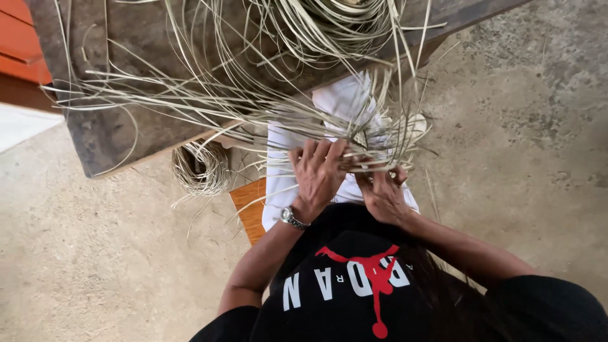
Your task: Weaving dried plant fibers together to create a craft item on a workbench
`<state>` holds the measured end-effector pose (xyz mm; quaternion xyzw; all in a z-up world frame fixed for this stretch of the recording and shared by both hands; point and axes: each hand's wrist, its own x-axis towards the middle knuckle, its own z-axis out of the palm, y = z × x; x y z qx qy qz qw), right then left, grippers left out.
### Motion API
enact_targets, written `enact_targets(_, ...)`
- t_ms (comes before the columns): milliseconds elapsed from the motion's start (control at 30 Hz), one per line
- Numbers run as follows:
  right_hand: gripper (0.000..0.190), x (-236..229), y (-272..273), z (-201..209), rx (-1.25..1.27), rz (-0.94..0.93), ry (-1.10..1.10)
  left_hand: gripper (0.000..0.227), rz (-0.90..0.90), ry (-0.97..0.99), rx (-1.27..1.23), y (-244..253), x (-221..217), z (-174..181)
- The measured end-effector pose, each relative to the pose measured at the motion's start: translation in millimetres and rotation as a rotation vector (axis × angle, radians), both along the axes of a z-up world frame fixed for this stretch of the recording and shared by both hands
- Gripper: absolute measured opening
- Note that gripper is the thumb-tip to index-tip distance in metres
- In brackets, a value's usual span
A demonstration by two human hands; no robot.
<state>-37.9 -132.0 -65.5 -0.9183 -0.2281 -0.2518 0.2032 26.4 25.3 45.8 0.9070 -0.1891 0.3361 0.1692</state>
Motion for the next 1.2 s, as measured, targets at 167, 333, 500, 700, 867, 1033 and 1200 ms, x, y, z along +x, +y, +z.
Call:
enact_targets(167, 0.031, -8.4, 0.8, 29.9, 0.008, -0.003, -0.049, 0.002, 0.025, -0.075, 0.114, 28.6, 49.1, -20.5)
enact_targets(333, 0.027, -32.7, -27.4, 8.8, 0.016, 0.026, -0.015, 0.006, 0.11, -0.068, 0.129, 77.4, 105.4, 24.0)
enact_targets(500, 0.032, -61.4, -87.3, -25.6, -0.203, 0.205, 0.056, 0.017, 0.433, 0.298, 0.066, 115.0, 142.6, 33.3)
enact_targets(700, 0.06, -97.8, -161.6, -29.7, -0.728, 0.087, 0.496, 0.018, 0.474, 0.576, -0.231, 164.4, 173.8, 43.9)
enact_targets(867, 0.047, -18.6, -119.3, 116.5, -0.457, -0.036, 1.069, 0.041, 0.432, 0.797, -0.148, 139.3, 128.6, 56.1)
enact_targets(1033, 0.024, 4.7, -55.0, 103.9, 0.376, 0.01, 0.373, 0.03, 0.329, 0.554, 0.216, 63.1, 31.2, 63.0)
enact_targets(1200, 0.026, 9.6, -0.8, 85.2, 0.39, -0.033, 0.132, 0.04, -0.302, 1.006, -0.338, 18.2, -10.5, 28.6)
